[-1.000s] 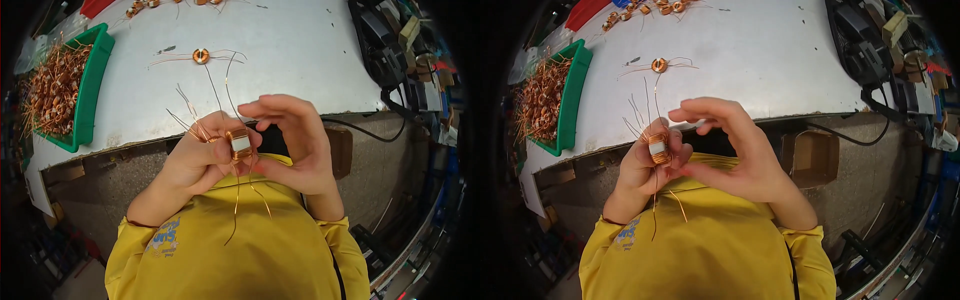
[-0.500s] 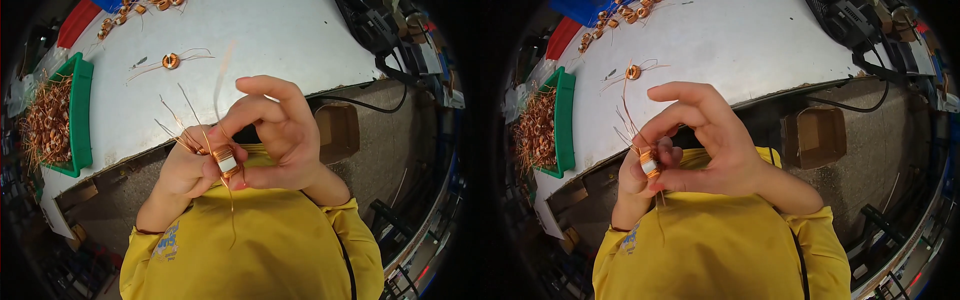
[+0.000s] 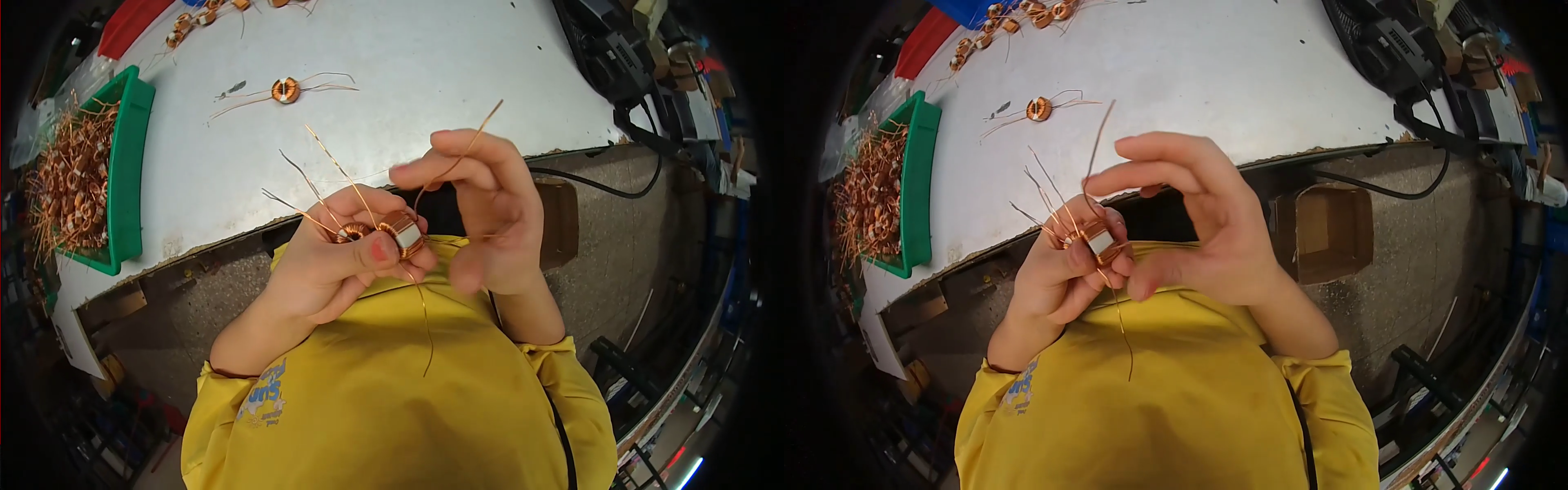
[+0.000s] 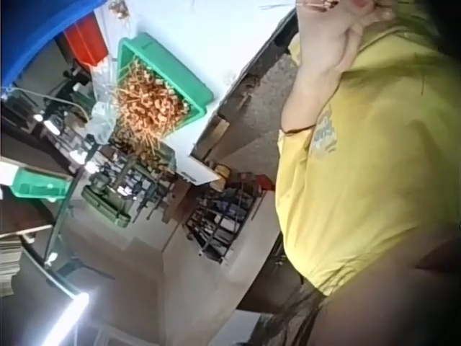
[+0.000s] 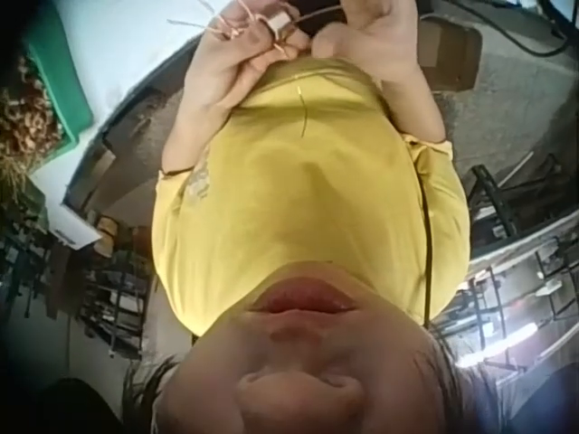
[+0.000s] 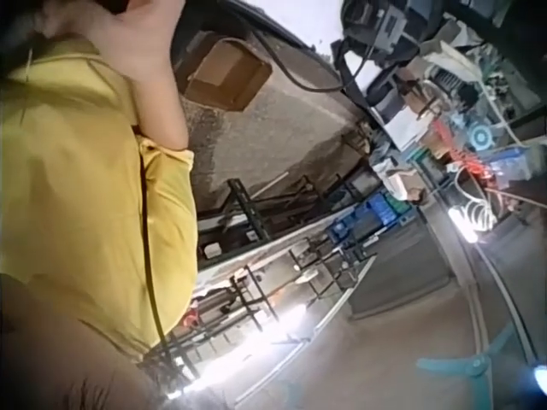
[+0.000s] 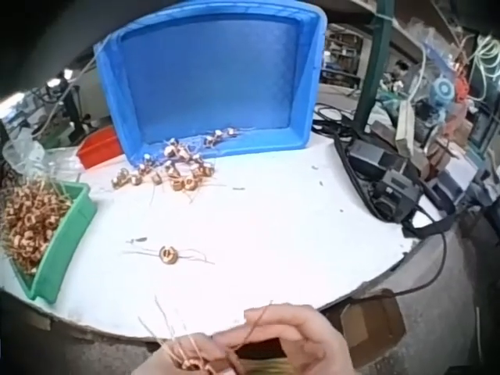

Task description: Manually assembling small copper wire coils by threading wire through cores.

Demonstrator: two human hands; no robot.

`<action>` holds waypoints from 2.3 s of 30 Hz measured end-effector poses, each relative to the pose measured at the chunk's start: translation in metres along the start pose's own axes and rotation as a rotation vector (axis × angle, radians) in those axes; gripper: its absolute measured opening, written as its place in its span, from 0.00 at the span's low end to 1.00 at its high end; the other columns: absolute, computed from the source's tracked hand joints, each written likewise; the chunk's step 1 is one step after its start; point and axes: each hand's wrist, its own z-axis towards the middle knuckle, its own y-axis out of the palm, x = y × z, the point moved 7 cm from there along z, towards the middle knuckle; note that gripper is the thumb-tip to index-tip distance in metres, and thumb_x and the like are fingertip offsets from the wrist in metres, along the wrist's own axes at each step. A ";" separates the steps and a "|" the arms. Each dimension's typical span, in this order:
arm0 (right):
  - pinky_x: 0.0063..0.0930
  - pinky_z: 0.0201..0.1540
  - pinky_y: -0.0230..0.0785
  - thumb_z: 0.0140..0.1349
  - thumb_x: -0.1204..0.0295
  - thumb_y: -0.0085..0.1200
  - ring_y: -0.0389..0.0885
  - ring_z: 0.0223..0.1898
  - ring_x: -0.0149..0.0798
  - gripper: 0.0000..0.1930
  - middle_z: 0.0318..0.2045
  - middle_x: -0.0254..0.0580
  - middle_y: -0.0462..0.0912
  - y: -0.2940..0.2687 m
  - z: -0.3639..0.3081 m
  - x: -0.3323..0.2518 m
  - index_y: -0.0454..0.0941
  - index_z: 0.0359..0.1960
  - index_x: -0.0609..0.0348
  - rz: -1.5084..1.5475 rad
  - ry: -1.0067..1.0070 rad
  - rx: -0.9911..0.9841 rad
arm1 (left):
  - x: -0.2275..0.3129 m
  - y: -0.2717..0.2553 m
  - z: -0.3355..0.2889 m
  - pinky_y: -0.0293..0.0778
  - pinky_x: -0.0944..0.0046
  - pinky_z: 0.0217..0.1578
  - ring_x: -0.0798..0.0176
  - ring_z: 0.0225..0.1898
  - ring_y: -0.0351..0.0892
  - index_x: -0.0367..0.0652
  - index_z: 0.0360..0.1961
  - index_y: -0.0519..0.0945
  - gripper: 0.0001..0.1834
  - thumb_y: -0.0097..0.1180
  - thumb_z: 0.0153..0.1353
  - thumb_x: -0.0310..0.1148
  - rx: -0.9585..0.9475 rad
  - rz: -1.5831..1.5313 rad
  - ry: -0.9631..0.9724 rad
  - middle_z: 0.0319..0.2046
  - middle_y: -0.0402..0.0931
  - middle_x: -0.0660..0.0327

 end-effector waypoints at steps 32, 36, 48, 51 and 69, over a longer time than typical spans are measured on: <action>0.18 0.25 0.58 0.54 0.61 0.49 0.63 0.19 0.29 0.21 0.14 0.31 0.70 0.037 0.013 0.027 0.74 0.45 0.62 -0.249 0.172 -0.146 | 0.028 -0.011 -0.018 0.60 0.81 0.22 0.78 0.21 0.65 0.40 0.24 0.79 0.08 0.64 0.42 0.19 0.108 0.852 0.429 0.23 0.75 0.66; 0.19 0.17 0.58 0.56 0.73 0.43 0.64 0.13 0.32 0.13 0.18 0.33 0.73 0.044 0.014 -0.009 0.75 0.41 0.66 -0.568 -0.115 -0.397 | 0.018 0.004 -0.030 0.60 0.79 0.22 0.78 0.20 0.62 0.40 0.22 0.77 0.07 0.63 0.43 0.18 -0.009 0.788 0.382 0.22 0.73 0.67; 0.17 0.10 0.53 0.54 0.80 0.40 0.59 0.07 0.27 0.06 0.12 0.35 0.71 0.032 0.007 -0.055 0.69 0.23 0.59 -0.293 -0.187 0.038 | 0.029 0.005 -0.067 0.66 0.76 0.25 0.71 0.25 0.70 0.39 0.27 0.72 0.11 0.61 0.44 0.17 -0.217 0.483 0.274 0.26 0.70 0.62; 0.15 0.14 0.40 0.65 0.68 0.34 0.45 0.10 0.22 0.07 0.08 0.23 0.51 -0.089 -0.007 -0.112 0.61 0.30 0.54 0.000 -0.273 0.465 | 0.059 -0.026 -0.096 0.70 0.72 0.24 0.65 0.27 0.74 0.39 0.30 0.71 0.14 0.63 0.44 0.18 -0.226 0.191 0.255 0.30 0.70 0.58; 0.30 0.33 0.67 0.53 0.72 0.52 0.73 0.26 0.41 0.07 0.28 0.45 0.74 0.123 0.155 0.045 0.73 0.32 0.63 -1.429 0.381 -0.482 | 0.075 -0.008 -0.081 0.69 0.74 0.12 0.62 0.15 0.73 0.37 0.26 0.72 0.05 0.56 0.53 0.25 -0.085 0.404 0.296 0.14 0.68 0.57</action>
